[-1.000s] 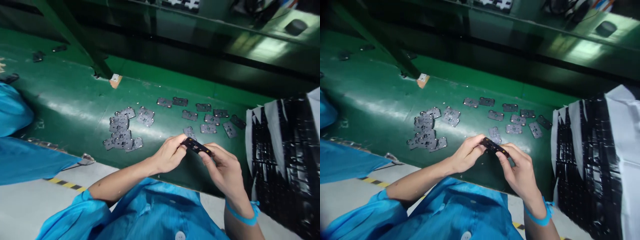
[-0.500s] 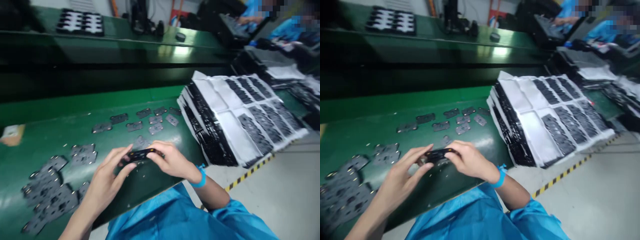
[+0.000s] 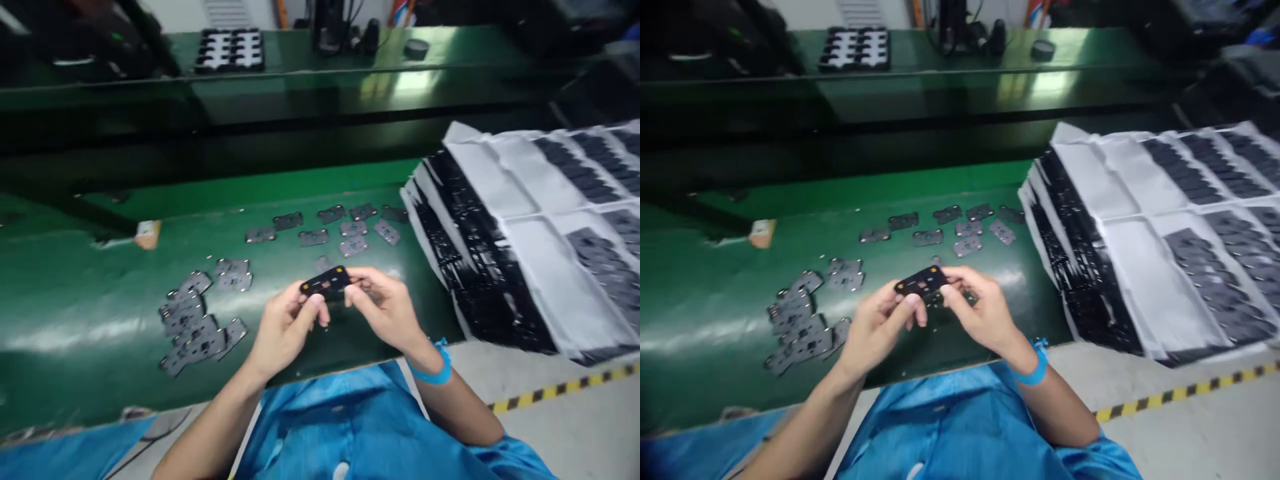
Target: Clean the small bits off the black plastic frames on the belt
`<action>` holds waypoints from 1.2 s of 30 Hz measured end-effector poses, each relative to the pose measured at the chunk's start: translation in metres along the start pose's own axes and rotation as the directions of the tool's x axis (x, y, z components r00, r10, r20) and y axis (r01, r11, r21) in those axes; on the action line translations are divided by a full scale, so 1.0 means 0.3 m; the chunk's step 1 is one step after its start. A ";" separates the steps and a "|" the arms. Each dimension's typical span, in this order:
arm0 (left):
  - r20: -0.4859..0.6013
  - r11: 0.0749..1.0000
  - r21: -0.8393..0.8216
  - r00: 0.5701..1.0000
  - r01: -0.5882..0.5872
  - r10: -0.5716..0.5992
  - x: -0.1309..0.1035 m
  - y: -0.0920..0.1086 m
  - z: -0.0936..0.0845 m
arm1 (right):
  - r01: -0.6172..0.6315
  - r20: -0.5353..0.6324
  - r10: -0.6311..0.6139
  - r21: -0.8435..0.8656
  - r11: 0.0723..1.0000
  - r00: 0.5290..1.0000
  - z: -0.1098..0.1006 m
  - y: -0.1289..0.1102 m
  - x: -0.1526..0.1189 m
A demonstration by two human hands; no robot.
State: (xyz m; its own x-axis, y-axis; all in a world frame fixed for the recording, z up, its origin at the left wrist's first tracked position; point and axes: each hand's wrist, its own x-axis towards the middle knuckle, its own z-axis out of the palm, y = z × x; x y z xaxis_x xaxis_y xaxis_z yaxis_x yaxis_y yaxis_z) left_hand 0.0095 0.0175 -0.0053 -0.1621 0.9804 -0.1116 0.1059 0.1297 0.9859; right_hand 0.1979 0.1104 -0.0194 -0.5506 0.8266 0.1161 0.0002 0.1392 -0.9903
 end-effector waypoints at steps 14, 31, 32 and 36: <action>0.174 0.991 -0.125 0.984 0.043 -0.021 -0.039 -0.027 -0.025 | -0.003 -0.103 0.010 0.060 0.998 0.995 0.085 -0.021 0.020; 0.168 1.000 0.004 0.986 0.009 -0.010 -0.041 -0.005 -0.032 | -0.072 -0.119 0.095 0.180 0.981 0.988 0.099 0.009 0.007; 0.169 1.000 0.017 0.986 -0.001 -0.002 -0.040 -0.001 -0.032 | -0.080 -0.121 0.103 0.178 0.981 0.987 0.100 0.013 0.005; 0.181 0.999 0.044 0.984 -0.014 0.006 -0.040 0.000 -0.032 | -0.111 -0.166 0.135 0.148 0.983 0.977 0.108 0.025 -0.002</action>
State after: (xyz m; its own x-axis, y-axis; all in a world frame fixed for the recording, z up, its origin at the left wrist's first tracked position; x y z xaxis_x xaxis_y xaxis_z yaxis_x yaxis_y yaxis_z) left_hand 0.0020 0.0044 -0.0028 0.0184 0.9918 -0.1262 0.1516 0.1219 0.9809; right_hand 0.1711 0.0934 -0.0295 -0.3997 0.9166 -0.0079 -0.0622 -0.0357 -0.9974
